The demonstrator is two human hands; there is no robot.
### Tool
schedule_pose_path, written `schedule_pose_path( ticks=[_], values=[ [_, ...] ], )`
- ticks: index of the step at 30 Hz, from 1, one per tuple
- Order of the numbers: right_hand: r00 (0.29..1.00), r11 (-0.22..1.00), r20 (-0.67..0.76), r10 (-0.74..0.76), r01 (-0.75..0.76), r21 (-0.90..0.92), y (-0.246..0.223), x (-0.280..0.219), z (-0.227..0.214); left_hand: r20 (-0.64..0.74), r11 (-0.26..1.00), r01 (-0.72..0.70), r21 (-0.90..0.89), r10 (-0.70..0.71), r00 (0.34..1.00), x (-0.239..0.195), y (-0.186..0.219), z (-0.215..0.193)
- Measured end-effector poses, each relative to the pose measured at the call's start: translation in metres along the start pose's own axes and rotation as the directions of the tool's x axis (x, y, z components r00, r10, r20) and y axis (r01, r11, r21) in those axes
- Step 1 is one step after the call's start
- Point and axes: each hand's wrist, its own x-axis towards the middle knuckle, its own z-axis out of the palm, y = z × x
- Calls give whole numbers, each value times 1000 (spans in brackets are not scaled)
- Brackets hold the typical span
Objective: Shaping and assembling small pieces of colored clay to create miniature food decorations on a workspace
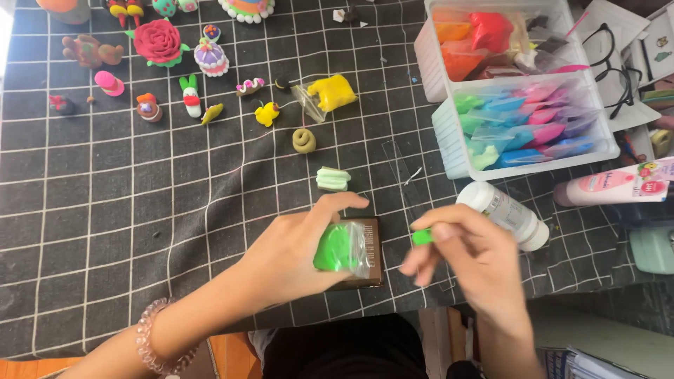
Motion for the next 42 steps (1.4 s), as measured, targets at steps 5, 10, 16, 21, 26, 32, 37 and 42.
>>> schedule_pose_path(
  ticks=[5, 10, 16, 21, 26, 32, 37, 42],
  values=[
    [992, 999, 119, -37, 32, 43, 4, 8, 18, -172, 967, -242, 86, 253, 952, 2, -6, 4],
    [988, 990, 113, -109, 118, -82, 3, 4, 31, -176, 965, -179, 189, 213, 961, -2, -17, 10],
    [979, 957, 192, -69, 119, -265, 6, 1, 37, -168, 982, -143, 127, 163, 972, -1, -14, 10],
    [954, 885, 220, -203, 275, -376, 28, -2, 50, -63, 992, -106, 75, 111, 992, 1, -16, 11],
    [920, 844, 176, -351, 392, -366, 25, 9, 55, 27, 990, -125, 64, 124, 992, 2, -10, 10],
    [915, 849, 178, -363, 403, -342, 20, 9, 56, -30, 968, -183, 170, 191, 981, -2, -9, 11],
    [917, 822, 165, -363, 399, -406, 16, 0, 45, -96, 953, -114, 280, 146, 985, -3, -16, 9],
    [974, 902, 9, -225, 212, -377, 22, 0, 52, -86, 952, -16, 305, 44, 995, 0, -3, -3]
  ],
)
